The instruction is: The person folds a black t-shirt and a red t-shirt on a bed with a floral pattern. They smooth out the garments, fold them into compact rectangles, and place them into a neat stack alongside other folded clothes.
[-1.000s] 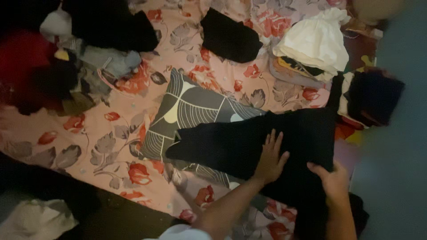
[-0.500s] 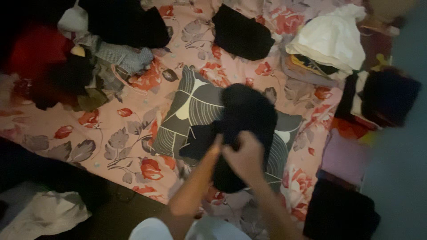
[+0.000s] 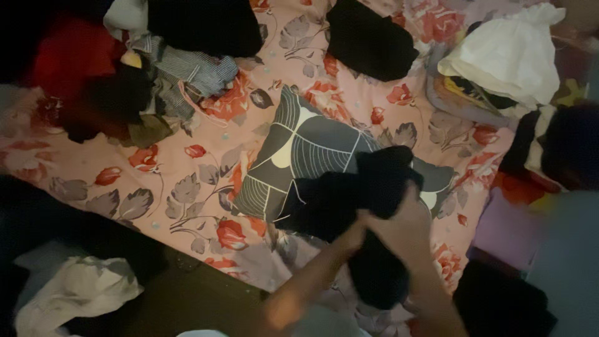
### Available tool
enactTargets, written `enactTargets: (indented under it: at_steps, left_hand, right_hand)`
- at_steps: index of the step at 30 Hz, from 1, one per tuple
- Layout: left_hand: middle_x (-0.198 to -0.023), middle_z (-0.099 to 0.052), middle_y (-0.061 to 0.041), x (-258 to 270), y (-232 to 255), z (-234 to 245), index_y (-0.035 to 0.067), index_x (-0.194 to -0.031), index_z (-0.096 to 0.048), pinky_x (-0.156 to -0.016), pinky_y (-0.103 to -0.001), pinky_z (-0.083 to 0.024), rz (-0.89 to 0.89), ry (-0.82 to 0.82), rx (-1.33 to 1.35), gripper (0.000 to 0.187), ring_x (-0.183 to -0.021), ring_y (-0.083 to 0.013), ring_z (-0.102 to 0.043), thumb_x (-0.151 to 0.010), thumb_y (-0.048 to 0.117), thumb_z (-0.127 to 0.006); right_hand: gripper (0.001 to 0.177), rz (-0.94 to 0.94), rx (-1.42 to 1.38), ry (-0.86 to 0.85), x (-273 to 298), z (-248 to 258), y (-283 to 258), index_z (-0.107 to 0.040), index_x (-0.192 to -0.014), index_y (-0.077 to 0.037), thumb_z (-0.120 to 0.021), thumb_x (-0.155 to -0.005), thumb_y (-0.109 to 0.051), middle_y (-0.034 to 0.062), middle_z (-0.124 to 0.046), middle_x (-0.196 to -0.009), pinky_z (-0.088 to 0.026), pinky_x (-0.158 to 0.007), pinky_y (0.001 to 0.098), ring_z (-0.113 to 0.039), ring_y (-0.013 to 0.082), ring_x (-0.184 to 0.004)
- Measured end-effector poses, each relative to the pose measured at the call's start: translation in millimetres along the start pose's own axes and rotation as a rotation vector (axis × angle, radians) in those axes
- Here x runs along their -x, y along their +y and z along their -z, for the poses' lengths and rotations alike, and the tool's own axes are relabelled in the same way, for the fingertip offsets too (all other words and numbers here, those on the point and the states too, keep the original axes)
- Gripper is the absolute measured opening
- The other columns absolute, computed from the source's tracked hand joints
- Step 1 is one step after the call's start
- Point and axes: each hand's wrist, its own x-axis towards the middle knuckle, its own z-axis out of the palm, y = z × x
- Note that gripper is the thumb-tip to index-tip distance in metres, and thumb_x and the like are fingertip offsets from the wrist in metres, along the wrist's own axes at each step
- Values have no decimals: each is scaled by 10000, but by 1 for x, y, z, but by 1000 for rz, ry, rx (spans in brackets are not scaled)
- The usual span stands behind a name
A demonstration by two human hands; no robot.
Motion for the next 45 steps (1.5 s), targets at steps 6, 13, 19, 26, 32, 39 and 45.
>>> enactTargets:
  at_steps: [6, 13, 19, 26, 32, 39, 45]
  left_hand:
    - [-1159, -671, -178, 48, 37, 115, 43, -1265, -631, -952, -492, -480, -107, 417, -230, 493, -1102, -376, -614, -866, 328, -685]
    - [-878, -680, -199, 54, -11, 128, 41, -1020, -597, -696, -501, -527, -17, 303, -469, 333, -820, -400, -665, -1018, 374, -576]
    - [-795, -681, -182, -13, 2, 130, 79, -1006, -579, -679, -514, -541, -23, 199, -451, 337, -760, -395, -688, -1056, 395, -469]
    - [-904, -738, -157, -28, -31, 133, 159, -1111, -598, -716, -540, -555, 23, 172, -617, 282, -835, -417, -706, -1062, 411, -483]
    - [-883, -714, -189, -63, -101, 120, 136, -1154, -641, -709, -535, -532, 98, 148, -615, 300, -821, -438, -676, -1065, 383, -498]
    - [-882, -683, -214, -62, -153, 157, 39, -1118, -691, -735, -518, -501, 85, 450, 49, 369, -835, -447, -633, -1090, 356, -504]
    - [-1050, -637, -290, 47, -123, 153, -51, -1205, -692, -819, -527, -503, 323, 352, 378, 525, -917, -492, -646, -1105, 449, -566]
  right_hand:
    - [858, -129, 108, 87, -17, 39, 66, -483, -1480, 43, -853, -758, -239, 340, -709, -1006, -559, -855, 505, -693, 476, -986]
    - [585, -237, -119, 145, -13, 76, 131, -616, -1341, 33, -784, -784, -32, 258, -724, -1138, -560, -919, 472, -729, 386, -1001]
    - [530, -468, -31, 125, -18, 117, 182, -596, -1357, 12, -782, -875, -105, 256, -687, -1189, -552, -892, 503, -704, 376, -1010]
    - [994, -238, 319, -17, -32, 84, 74, -350, -1612, -13, -839, -770, -213, 267, -728, -1013, -591, -779, 479, -719, 406, -883]
    - [1123, 166, 120, -101, -41, -40, -62, -235, -1493, 110, -859, -656, -304, 303, -589, -1297, -578, -805, 491, -697, 435, -980]
    - [1182, 264, -157, -163, -27, -132, -55, -140, -1515, 136, -873, -722, -343, 385, -129, -1580, -496, -986, 486, -495, 540, -1241]
    - [992, 400, -236, -57, -41, -157, -13, -215, -1526, 115, -831, -833, -238, 357, -168, -1608, -381, -1106, 526, -389, 536, -1365]
